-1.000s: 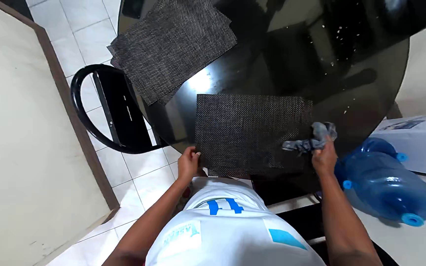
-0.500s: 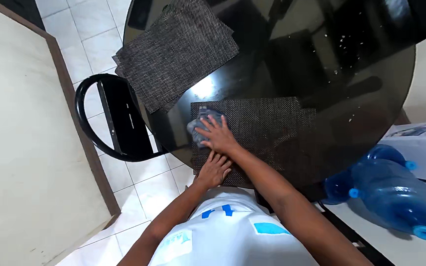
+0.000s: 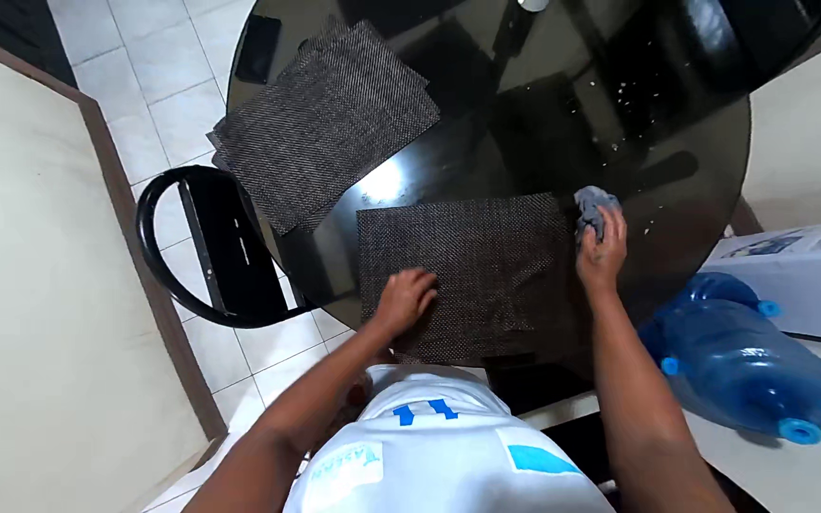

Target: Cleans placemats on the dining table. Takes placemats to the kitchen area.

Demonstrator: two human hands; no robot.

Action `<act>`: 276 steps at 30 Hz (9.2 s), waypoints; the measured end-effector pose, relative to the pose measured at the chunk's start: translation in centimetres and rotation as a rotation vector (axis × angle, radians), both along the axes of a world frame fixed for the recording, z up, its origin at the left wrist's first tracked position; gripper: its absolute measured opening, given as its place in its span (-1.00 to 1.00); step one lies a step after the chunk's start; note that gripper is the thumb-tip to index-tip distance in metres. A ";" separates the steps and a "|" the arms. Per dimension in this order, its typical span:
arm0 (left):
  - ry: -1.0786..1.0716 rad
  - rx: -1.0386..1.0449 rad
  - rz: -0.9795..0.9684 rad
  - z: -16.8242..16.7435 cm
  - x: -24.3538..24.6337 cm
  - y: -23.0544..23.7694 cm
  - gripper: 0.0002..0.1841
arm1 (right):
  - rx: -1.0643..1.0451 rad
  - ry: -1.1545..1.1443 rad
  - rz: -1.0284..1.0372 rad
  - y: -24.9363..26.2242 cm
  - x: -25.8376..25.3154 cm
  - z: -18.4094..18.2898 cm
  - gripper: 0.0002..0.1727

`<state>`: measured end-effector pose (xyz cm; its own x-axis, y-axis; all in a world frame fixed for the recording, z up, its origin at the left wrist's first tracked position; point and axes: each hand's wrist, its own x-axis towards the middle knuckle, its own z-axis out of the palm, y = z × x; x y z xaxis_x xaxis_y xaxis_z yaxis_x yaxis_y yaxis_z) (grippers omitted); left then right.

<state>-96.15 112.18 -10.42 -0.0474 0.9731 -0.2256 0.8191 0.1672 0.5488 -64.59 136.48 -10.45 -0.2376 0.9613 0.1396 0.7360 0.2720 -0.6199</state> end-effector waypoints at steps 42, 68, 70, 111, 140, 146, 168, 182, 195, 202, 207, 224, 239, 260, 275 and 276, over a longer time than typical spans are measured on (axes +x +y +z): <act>0.219 0.286 -0.284 -4.2 3.6 -8.6 -0.68 | -0.120 -0.334 0.743 -19.6 -12.5 -4.4 -0.44; 0.058 0.404 -0.266 -7.1 4.7 -9.3 -0.57 | -0.081 -0.417 0.604 -8.3 -11.1 -4.3 -0.32; 0.040 0.411 -0.264 -7.2 4.7 -9.3 -0.58 | -0.089 -0.447 0.442 -4.2 -6.7 -4.8 -0.32; -0.046 -0.407 0.620 1.1 0.0 0.8 -0.04 | -0.177 -0.537 0.597 -15.7 -15.0 -2.7 -0.01; -0.130 -0.304 0.731 0.2 -0.3 2.6 -0.02 | -0.213 0.198 0.137 -16.6 -15.6 -5.4 -0.38; -0.083 -0.373 0.750 0.6 -1.6 4.4 -0.21 | -0.104 0.090 0.196 -16.8 -15.9 -6.2 -0.39; -0.625 0.041 0.938 5.2 -7.8 -0.7 -0.78 | -0.177 -0.316 0.291 -10.6 -11.3 -4.2 -0.37; -0.437 0.234 1.311 2.3 -31.6 7.8 -0.44 | -0.104 -0.193 -0.117 -15.5 -4.7 -5.3 -0.42; -0.301 -0.126 0.713 3.0 -14.5 -0.5 -0.23 | -0.123 -0.215 -0.094 -14.6 -6.6 -1.2 -0.32; -0.786 -0.509 0.935 3.0 -1.3 -3.2 -0.09 | -0.236 -0.368 -0.092 -12.8 -7.3 -5.3 -0.25; -0.947 -0.408 1.054 3.4 1.1 -1.1 -0.43 | -0.181 -0.199 -0.193 -12.9 -6.8 -6.2 -0.32; -0.816 -0.318 0.972 -1.5 -3.2 -4.9 -0.84 | -0.154 -0.226 0.843 -17.7 -22.6 -4.4 -0.48; -0.868 -0.259 1.137 -1.6 -2.0 -4.5 -0.83 | -0.153 -0.088 0.335 -12.2 -14.9 2.2 -0.51; -0.598 -0.305 0.845 -1.8 -4.5 -5.3 -0.78 | -0.033 -0.204 0.327 -11.4 -8.1 -0.6 -0.31; -0.580 -0.211 0.998 1.4 -5.4 -4.0 -0.81 | -0.118 -0.392 0.155 -0.8 -3.4 -4.4 -0.33; -0.538 -0.140 0.944 2.7 -5.6 -2.9 -0.78 | -0.129 -0.376 0.082 0.4 -0.5 -4.1 -0.34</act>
